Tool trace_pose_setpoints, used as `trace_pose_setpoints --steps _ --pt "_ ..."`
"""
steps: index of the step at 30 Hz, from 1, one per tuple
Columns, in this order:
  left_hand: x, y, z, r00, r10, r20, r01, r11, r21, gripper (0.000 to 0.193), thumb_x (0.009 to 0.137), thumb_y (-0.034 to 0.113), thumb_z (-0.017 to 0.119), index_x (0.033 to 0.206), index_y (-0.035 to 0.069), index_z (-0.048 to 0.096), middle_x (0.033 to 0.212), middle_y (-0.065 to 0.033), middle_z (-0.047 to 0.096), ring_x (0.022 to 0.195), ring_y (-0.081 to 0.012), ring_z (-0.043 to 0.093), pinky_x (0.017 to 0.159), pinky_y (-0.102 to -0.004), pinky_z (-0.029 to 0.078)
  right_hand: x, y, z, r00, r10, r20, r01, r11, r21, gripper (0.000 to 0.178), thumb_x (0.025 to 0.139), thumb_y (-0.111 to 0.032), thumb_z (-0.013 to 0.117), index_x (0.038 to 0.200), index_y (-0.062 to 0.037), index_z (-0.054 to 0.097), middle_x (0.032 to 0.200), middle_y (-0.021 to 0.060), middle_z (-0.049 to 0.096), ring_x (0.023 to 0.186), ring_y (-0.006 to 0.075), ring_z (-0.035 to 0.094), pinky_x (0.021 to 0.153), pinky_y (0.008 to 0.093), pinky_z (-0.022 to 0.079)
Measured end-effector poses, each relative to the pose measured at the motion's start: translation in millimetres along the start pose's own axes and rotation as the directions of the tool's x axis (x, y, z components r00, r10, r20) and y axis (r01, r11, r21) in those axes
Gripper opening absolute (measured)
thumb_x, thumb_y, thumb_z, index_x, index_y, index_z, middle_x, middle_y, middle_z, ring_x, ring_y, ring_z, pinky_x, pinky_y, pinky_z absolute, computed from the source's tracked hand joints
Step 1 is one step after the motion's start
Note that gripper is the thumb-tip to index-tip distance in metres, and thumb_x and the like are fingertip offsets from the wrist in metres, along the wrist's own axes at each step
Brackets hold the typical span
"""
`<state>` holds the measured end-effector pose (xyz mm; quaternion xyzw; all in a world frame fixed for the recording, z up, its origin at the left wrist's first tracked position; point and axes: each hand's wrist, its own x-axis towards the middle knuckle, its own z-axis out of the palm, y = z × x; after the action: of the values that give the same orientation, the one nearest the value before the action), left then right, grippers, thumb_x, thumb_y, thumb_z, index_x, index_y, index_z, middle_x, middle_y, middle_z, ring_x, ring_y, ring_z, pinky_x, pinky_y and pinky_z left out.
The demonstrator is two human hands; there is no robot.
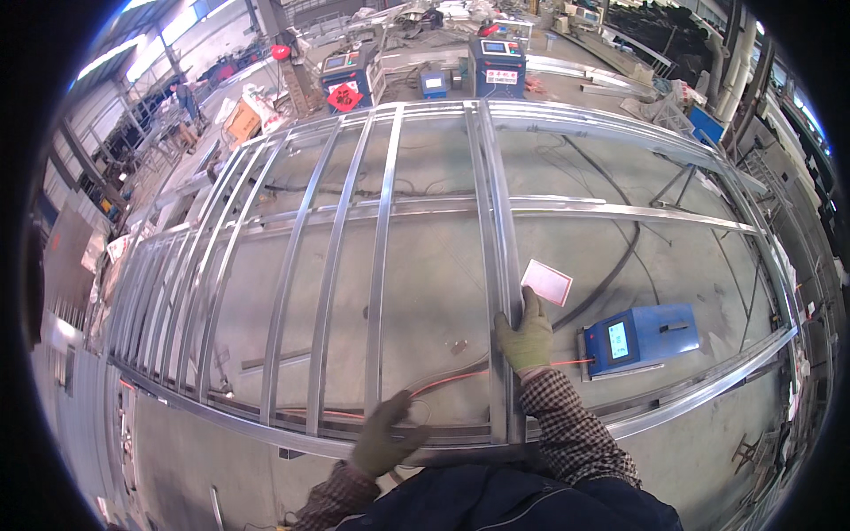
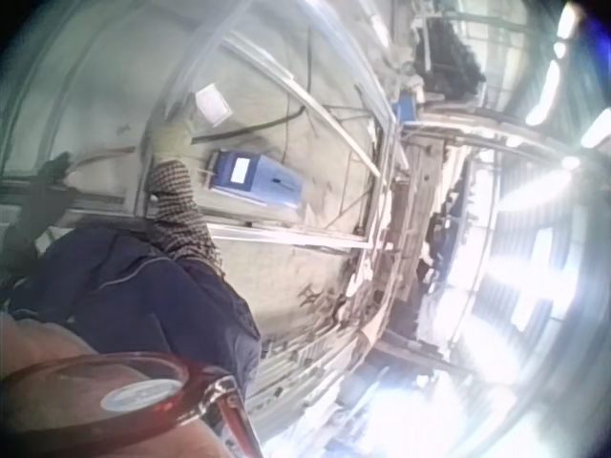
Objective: The person picks up long metal bars from the floor and places them into a large metal frame structure. They repeatedly walk between a pile of bars and the frame, inserting each bar into the frame's slots and adjusting its position with both hands.
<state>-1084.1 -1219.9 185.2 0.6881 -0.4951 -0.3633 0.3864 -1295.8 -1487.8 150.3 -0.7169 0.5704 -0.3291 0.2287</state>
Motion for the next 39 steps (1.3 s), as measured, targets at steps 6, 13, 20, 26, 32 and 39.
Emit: trace_pose_setpoints --steps 6,13,20,26,32,39 --pt "78 -14 140 0.934 -0.248 0.257 0.324 0.893 -0.314 0.078 0.102 0.043 0.075 0.157 -0.002 0.045 0.137 -0.0186 0.067 0.115 -0.0266 0.071 0.094 -0.0406 0.061 -8 43 2 0.792 0.339 0.507 -0.551 0.754 0.357 0.101 0.088 -0.035 0.079 0.164 0.0089 0.029 0.140 0.0270 0.066 0.125 0.0330 0.068 0.105 0.0401 0.054" --pt "95 -33 167 0.816 -0.319 0.482 0.538 0.725 -0.430 0.063 0.107 0.036 0.071 0.155 0.001 0.050 0.132 -0.0144 0.070 0.118 -0.0220 0.069 0.097 -0.0392 0.059 -8 50 5 0.795 0.292 0.532 -0.581 0.620 0.528 0.084 0.088 -0.016 0.075 0.159 0.0086 0.037 0.120 0.0171 0.073 0.098 0.0237 0.071 0.087 0.0362 0.059" --pt "85 -34 161 0.877 -0.295 0.379 0.453 0.774 -0.443 0.055 0.107 0.032 0.067 0.152 0.002 0.054 0.120 -0.0126 0.072 0.106 -0.0215 0.070 0.093 -0.0393 0.058 -4 59 -7 0.736 0.229 0.638 -0.657 0.468 0.590 0.079 0.088 -0.017 0.083 0.154 0.0045 0.044 0.109 0.0123 0.072 0.086 0.0201 0.069 0.079 0.0357 0.059" --pt "65 6 121 0.874 -0.251 0.417 0.474 0.245 -0.846 0.056 0.110 0.045 0.053 0.151 0.006 0.052 0.090 -0.0052 0.063 0.069 -0.0154 0.055 0.063 -0.0314 0.049 -3 47 -22 0.730 0.279 0.624 -0.647 0.577 0.499 0.097 0.089 -0.028 0.086 0.163 0.0050 0.033 0.128 0.0172 0.069 0.108 0.0246 0.069 0.093 0.0378 0.059" --pt "65 18 100 0.843 -0.230 0.485 0.515 0.091 -0.852 0.065 0.113 0.058 0.043 0.149 0.005 0.053 0.074 0.0021 0.048 0.054 -0.0101 0.041 0.049 -0.0290 0.036 0 49 -11 0.813 0.281 0.510 -0.554 0.643 0.529 0.099 0.091 -0.034 0.084 0.165 0.0059 0.030 0.144 0.0221 0.063 0.129 0.0306 0.064 0.107 0.0406 0.054" --pt "72 -12 99 0.835 0.347 0.428 0.508 -0.185 -0.841 0.072 0.112 0.061 0.033 0.133 0.000 0.064 0.061 0.0001 0.046 0.044 -0.0151 0.040 0.045 -0.0340 0.035 12 0 -30 0.997 -0.075 -0.011 0.074 0.943 0.326 0.073 0.097 -0.029 0.078 0.154 0.0056 0.049 0.142 0.0221 0.064 0.129 0.0285 0.065 0.108 0.0410 0.053"
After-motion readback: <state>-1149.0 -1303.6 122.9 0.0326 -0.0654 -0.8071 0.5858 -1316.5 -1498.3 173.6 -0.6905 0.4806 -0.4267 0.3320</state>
